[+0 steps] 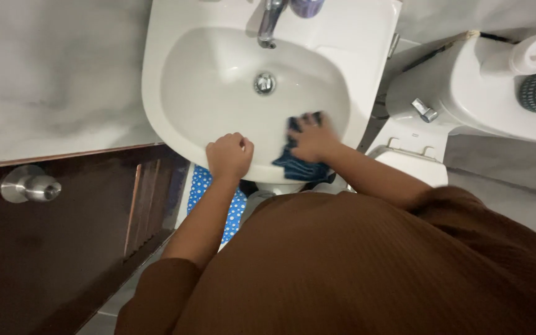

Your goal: The person wets and wrings a blue cloth in the sink, then wipes the sink basin and faucet. They proceed to wipe the toilet seat, lid, and tank, moving a small potted plant and toilet paper roll aside to clean underneath before placing them back.

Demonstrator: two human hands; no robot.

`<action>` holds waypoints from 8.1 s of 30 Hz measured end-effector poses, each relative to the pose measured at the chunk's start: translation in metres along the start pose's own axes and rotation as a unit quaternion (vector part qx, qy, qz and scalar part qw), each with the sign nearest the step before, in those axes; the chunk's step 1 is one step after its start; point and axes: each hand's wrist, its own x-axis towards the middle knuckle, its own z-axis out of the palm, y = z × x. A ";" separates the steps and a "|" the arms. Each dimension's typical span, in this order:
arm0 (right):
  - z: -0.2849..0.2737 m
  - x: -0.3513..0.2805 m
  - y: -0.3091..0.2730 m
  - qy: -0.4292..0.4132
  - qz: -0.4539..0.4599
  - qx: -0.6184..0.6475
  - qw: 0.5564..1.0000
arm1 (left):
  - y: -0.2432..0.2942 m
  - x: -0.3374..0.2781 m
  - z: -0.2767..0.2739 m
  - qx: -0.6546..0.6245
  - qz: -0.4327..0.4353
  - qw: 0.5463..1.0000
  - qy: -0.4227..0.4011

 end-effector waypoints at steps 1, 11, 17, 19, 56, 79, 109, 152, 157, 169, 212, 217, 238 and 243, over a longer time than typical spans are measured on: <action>0.014 0.023 -0.006 0.000 0.000 0.000 1.000 | -0.003 0.003 0.008 0.000 0.000 1.000 0.000; 0.021 0.058 -0.037 0.119 -0.014 0.100 0.988 | -0.017 0.008 0.027 -0.002 0.059 0.996 0.067; 0.031 -0.008 -0.007 0.119 -0.089 0.147 0.978 | -0.025 0.013 0.046 -0.035 0.102 0.985 0.137; 0.028 -0.030 -0.009 0.090 -0.062 0.172 0.979 | -0.031 0.010 0.043 -0.050 0.129 0.977 0.160; -0.011 0.095 -0.128 0.164 -0.207 0.360 0.895 | -0.143 0.065 -0.032 -0.033 0.312 0.945 0.096; -0.027 0.040 0.005 0.325 0.135 -0.261 0.899 | -0.125 0.063 -0.043 0.014 0.296 0.952 0.072; 0.165 -0.155 -0.078 0.574 0.221 0.352 0.705 | -0.119 0.058 -0.018 0.076 0.335 0.930 0.126; 0.558 -0.073 0.115 0.235 0.666 0.442 0.552 | 0.266 -0.003 0.551 0.004 0.645 0.752 -0.140; 0.627 -0.059 0.178 0.388 0.657 0.339 0.550 | 0.270 0.015 0.587 -0.093 0.589 0.794 -0.113; 0.536 -0.012 0.196 0.523 0.397 0.272 0.704 | 0.318 0.039 0.661 -0.362 0.153 0.912 -0.115; 0.655 -0.077 0.074 0.367 0.609 0.320 0.626 | 0.313 0.041 0.676 -0.333 0.297 0.895 0.015; 0.732 -0.118 0.123 0.380 0.708 0.345 0.485 | 0.315 0.041 0.675 -0.344 0.287 0.894 -0.002; 0.631 -0.093 0.160 0.416 0.560 0.352 0.625 | 0.317 0.039 0.648 -0.047 0.468 0.881 0.056; 0.636 -0.080 0.290 0.402 0.679 0.361 0.497 | 0.317 0.039 0.644 -0.071 0.510 0.856 0.035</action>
